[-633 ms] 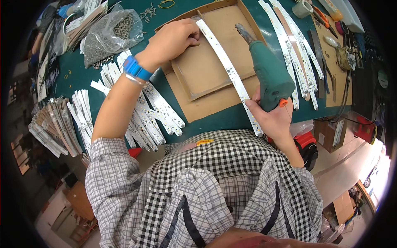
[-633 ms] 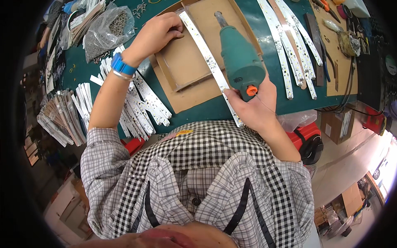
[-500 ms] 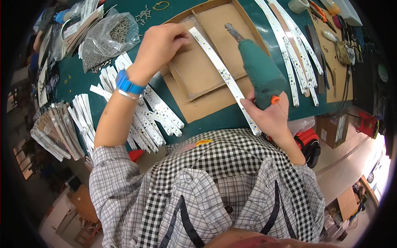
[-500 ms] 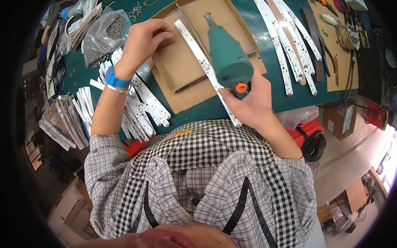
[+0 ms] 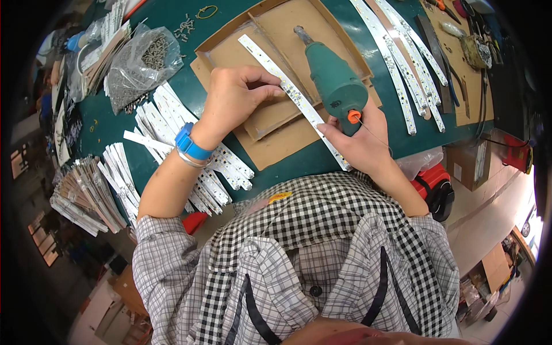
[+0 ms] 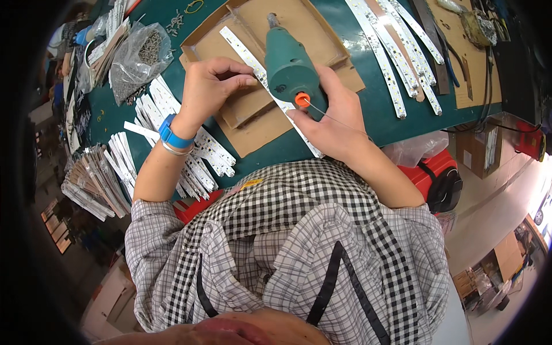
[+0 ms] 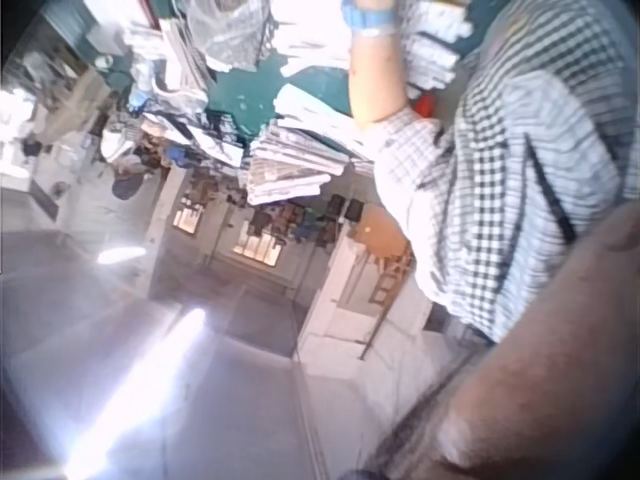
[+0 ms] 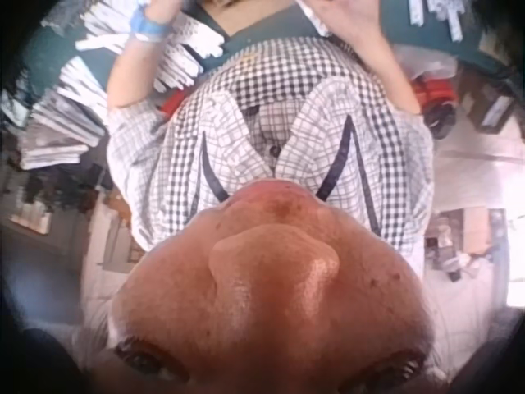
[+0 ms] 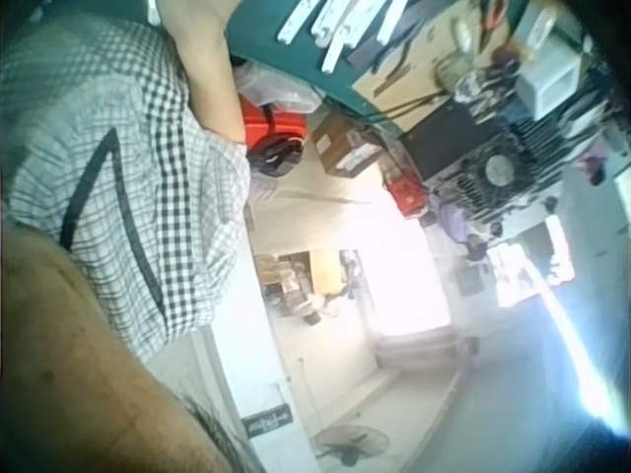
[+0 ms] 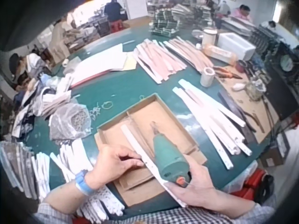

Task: Soldering wires to LED light strips on an assembly line.

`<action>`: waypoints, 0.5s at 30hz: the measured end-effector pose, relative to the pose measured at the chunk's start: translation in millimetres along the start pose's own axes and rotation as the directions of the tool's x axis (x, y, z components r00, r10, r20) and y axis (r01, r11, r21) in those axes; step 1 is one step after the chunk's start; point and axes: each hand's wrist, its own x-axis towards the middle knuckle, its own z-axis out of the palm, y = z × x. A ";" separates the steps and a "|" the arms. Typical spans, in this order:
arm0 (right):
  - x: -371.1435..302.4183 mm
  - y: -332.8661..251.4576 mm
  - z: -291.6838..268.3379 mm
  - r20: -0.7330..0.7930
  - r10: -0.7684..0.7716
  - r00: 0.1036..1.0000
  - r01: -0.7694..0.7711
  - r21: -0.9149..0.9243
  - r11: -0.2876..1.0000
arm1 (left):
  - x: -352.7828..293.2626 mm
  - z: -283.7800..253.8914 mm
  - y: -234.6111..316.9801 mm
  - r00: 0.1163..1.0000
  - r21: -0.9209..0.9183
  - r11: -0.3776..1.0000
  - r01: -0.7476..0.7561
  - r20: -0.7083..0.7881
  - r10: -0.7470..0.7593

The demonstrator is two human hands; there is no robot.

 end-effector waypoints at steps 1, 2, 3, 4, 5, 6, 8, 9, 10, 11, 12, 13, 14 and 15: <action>0.1 0.0 0.0 0.004 0.003 1.000 -0.003 0.000 1.000 | -0.4 0.4 1.7 1.000 0.002 1.000 0.010 0.006 -0.010; 0.2 0.5 -0.3 0.008 0.006 1.000 -0.006 0.000 1.000 | -0.5 0.9 2.8 1.000 0.004 1.000 0.021 0.011 -0.021; 0.5 1.2 -0.7 0.010 0.003 1.000 -0.003 -0.002 1.000 | -0.8 1.9 2.3 1.000 -0.001 1.000 0.022 0.011 -0.021; 0.8 1.8 -0.8 0.014 -0.001 1.000 0.001 -0.004 1.000 | -2.1 3.2 0.8 1.000 -0.007 1.000 0.023 0.010 -0.023; 1.1 2.5 -1.0 0.018 -0.005 1.000 0.005 -0.006 1.000 | -3.0 4.2 -0.5 1.000 -0.012 1.000 0.025 0.008 -0.025; 1.4 3.8 -1.0 0.015 -0.019 1.000 0.019 -0.007 1.000 | -3.1 4.8 -1.4 1.000 -0.007 1.000 0.019 0.003 -0.019; 1.6 7.2 -1.0 0.010 -0.048 0.999 0.049 -0.009 0.999 | -2.9 5.7 -2.9 1.000 0.005 1.000 0.007 -0.009 -0.006; 1.4 7.3 -0.9 0.011 -0.048 0.999 0.049 -0.010 0.999 | -3.0 5.8 -2.9 1.000 0.015 1.000 0.019 -0.004 -0.018; 1.7 6.6 -1.1 0.012 -0.050 0.999 0.050 -0.010 0.999 | -2.4 5.4 -2.1 1.000 0.027 0.999 0.030 0.001 -0.030; 1.9 5.9 -1.4 0.013 -0.051 0.999 0.051 -0.011 0.999 | -1.8 4.9 -1.3 0.999 0.039 0.998 0.040 0.006 -0.041; 2.2 5.3 -1.9 0.016 -0.048 0.999 0.048 -0.015 0.999 | -1.3 4.4 -0.2 0.998 0.039 0.998 0.053 0.012 -0.053; 2.4 4.6 -2.5 0.019 -0.045 0.999 0.045 -0.020 0.999 | -0.9 4.1 1.1 0.998 0.038 0.997 0.065 0.019 -0.066; 2.4 4.4 -2.9 0.022 -0.041 0.999 0.042 -0.024 0.999 | -0.7 4.0 2.0 0.997 0.038 0.996 0.078 0.027 -0.079; 2.5 4.3 -2.8 0.020 -0.048 0.999 0.048 -0.018 0.999 | -0.9 3.7 2.0 0.995 0.004 0.996 0.090 0.035 -0.091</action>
